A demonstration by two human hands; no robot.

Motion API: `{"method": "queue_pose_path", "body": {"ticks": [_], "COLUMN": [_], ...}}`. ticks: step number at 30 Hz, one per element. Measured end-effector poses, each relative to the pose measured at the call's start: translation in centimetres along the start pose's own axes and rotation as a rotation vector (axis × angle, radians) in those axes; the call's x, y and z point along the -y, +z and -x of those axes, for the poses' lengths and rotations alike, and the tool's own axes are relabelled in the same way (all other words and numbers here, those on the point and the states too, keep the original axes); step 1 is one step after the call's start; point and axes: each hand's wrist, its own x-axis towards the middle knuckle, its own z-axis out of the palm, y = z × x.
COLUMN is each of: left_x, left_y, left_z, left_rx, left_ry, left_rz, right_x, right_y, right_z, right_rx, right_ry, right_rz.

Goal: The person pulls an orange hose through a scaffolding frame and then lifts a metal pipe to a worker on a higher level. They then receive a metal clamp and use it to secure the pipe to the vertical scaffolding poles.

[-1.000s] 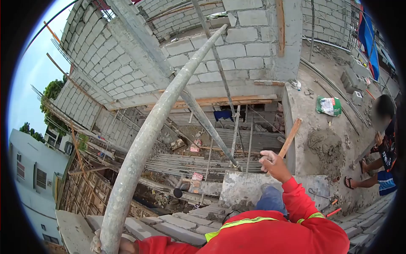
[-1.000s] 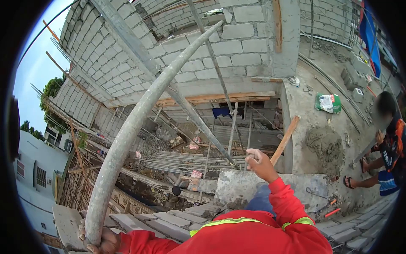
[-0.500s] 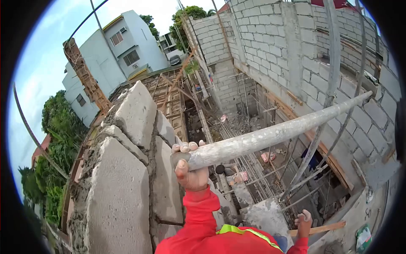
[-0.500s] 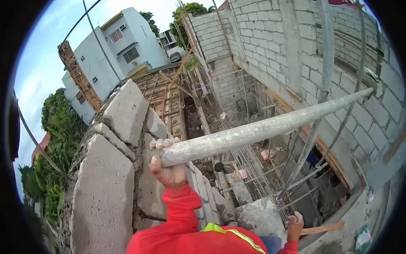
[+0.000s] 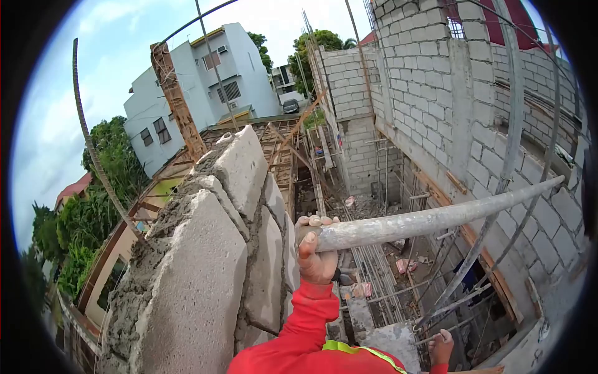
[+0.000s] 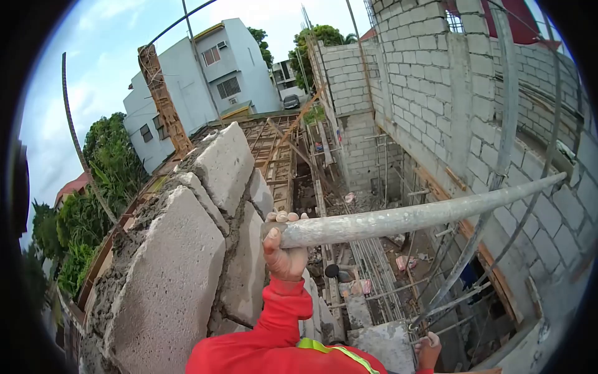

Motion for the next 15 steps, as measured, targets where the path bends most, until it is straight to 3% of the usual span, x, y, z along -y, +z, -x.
{"method": "queue_pose_path", "body": {"ticks": [5, 13, 15], "left_x": [-0.2, -0.2, 0.2], "left_y": [0.0, 0.3, 0.3], "left_z": [0.0, 0.0, -0.1], "left_rx": [0.019, 0.003, 0.018], "left_ry": [-0.005, 0.021, 0.012], "left_rz": [-0.002, -0.071, -0.022], "right_x": [-4.0, -12.2, -10.9], "right_y": [-0.7, -7.4, -7.1], "right_z": [-0.4, 2.4, 3.1], "right_rx": [-0.014, -0.160, -0.367], "right_ry": [0.065, 0.295, 0.244], "right_rz": [0.125, -0.105, -0.142]}}
